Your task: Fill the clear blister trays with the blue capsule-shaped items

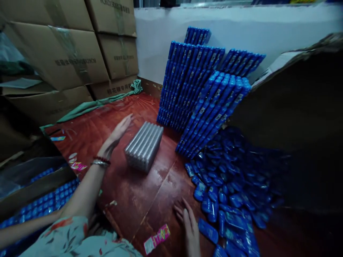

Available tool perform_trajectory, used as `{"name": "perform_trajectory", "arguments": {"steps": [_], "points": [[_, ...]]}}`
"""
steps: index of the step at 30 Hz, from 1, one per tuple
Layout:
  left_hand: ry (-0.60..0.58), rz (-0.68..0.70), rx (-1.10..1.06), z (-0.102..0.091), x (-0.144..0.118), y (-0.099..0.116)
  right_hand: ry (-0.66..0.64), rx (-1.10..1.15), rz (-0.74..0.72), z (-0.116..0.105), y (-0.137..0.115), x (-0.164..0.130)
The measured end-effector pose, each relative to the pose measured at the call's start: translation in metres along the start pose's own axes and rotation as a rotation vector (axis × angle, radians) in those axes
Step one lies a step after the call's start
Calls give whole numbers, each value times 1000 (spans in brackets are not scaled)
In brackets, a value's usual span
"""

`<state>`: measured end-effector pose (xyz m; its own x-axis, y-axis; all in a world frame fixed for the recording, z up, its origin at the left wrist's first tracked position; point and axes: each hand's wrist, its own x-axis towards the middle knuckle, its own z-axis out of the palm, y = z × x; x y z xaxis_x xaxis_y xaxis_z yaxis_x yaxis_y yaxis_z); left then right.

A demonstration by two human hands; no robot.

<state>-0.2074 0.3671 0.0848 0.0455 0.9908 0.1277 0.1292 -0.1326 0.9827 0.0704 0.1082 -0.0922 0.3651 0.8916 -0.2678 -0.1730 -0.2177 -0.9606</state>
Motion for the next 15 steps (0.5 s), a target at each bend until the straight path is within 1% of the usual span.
{"name": "perform_trajectory", "arguments": {"steps": [1, 2, 4, 6, 9, 11, 13, 15], "points": [[15, -146, -41, -1, -7, -23, -99, -16, -31, 15, -6, 14], [0, -216, -84, 1, -16, -43, -164, -39, -71, 30, -12, 28], [-42, -260, -168, 11, -32, -74, -219, -101, -147, 64, -23, 58], [-93, -273, -183, 22, -46, -92, -255, -144, -193, 99, -31, 84], [-142, -294, -120, 33, -52, -101, -308, -93, -253, 144, -35, 109], [-136, -284, -99, 38, -46, -103, -284, -20, -289, 164, -36, 119], [-116, -253, -108, 45, -37, -102, -228, 21, -306, 174, -38, 128], [-118, -228, -124, 55, -28, -100, -181, 32, -318, 171, -42, 136]]}}
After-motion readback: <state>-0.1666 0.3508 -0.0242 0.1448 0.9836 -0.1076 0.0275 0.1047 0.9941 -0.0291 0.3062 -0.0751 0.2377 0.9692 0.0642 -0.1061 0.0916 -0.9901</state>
